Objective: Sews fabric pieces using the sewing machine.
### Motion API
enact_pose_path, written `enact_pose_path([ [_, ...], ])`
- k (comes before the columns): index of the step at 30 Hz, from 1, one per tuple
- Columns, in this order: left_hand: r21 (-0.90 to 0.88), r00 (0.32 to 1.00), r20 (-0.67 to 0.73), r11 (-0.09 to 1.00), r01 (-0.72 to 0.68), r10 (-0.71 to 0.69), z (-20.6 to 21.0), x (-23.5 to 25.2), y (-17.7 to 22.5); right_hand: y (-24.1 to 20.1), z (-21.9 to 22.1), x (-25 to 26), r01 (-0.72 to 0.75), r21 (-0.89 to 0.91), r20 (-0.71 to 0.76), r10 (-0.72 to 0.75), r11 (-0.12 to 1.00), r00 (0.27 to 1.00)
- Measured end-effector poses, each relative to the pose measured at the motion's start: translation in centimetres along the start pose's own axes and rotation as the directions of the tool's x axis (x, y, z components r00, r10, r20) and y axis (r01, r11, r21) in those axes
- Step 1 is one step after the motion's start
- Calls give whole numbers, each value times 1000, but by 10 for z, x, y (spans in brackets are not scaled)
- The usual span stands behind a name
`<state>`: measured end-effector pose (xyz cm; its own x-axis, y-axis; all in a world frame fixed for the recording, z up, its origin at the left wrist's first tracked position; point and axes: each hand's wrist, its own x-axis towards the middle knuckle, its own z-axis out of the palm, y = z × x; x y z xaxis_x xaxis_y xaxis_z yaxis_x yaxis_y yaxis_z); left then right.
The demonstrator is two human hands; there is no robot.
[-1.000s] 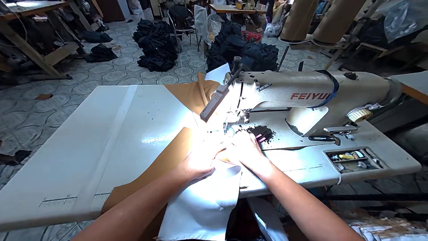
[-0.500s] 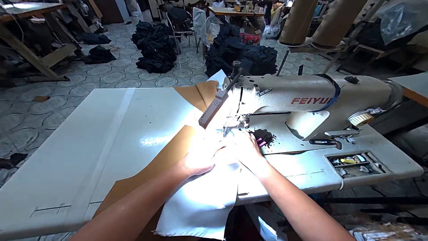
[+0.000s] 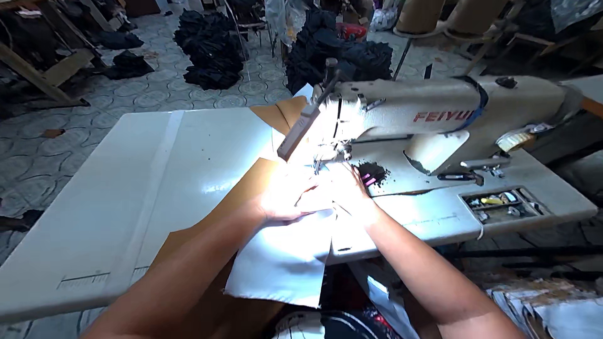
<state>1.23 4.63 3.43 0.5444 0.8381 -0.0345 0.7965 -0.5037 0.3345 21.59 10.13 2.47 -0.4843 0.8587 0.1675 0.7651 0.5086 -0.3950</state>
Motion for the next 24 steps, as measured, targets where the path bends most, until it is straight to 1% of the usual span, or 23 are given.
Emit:
enact_pose_path([
  [2,-8,993,28,993,-117,117,-8,-8,3,1,1,-1,18,22,-18,-17,1000,1000],
  [4,-25,980,64,982,-189,190,-15,-20,21,4,-1,0,34,35,1,-34,999,999],
  [7,-6,968,1,968,-253,253,-8,-45,54,11,1,4,93,-12,14,-93,996,996],
  [8,39,964,-76,967,-251,253,0,-52,62,12,1,6,87,-5,31,-87,996,996],
  [9,98,956,-170,970,-224,238,11,-58,69,13,0,7,92,-14,39,-91,996,995],
  [11,193,933,-331,978,-82,143,35,-66,88,14,0,1,105,-12,5,-105,994,994],
  [13,224,900,-434,971,82,25,55,-72,107,6,-7,-14,124,9,-83,-123,992,989],
  [15,220,867,-497,960,175,-44,71,-76,120,-3,-13,-41,172,24,-229,-162,985,960],
  [18,197,818,-573,960,198,-51,91,-78,121,-6,-6,-94,298,30,-440,-255,954,861],
  [20,138,795,-604,974,179,-61,97,-79,117,-4,12,-126,313,36,-520,-250,949,817],
  [22,34,789,-607,989,146,-96,93,-81,115,-3,28,-151,285,72,-552,-200,956,810],
  [24,-69,780,-613,992,109,-128,89,-83,112,-6,37,-167,272,123,-552,-162,955,818],
])
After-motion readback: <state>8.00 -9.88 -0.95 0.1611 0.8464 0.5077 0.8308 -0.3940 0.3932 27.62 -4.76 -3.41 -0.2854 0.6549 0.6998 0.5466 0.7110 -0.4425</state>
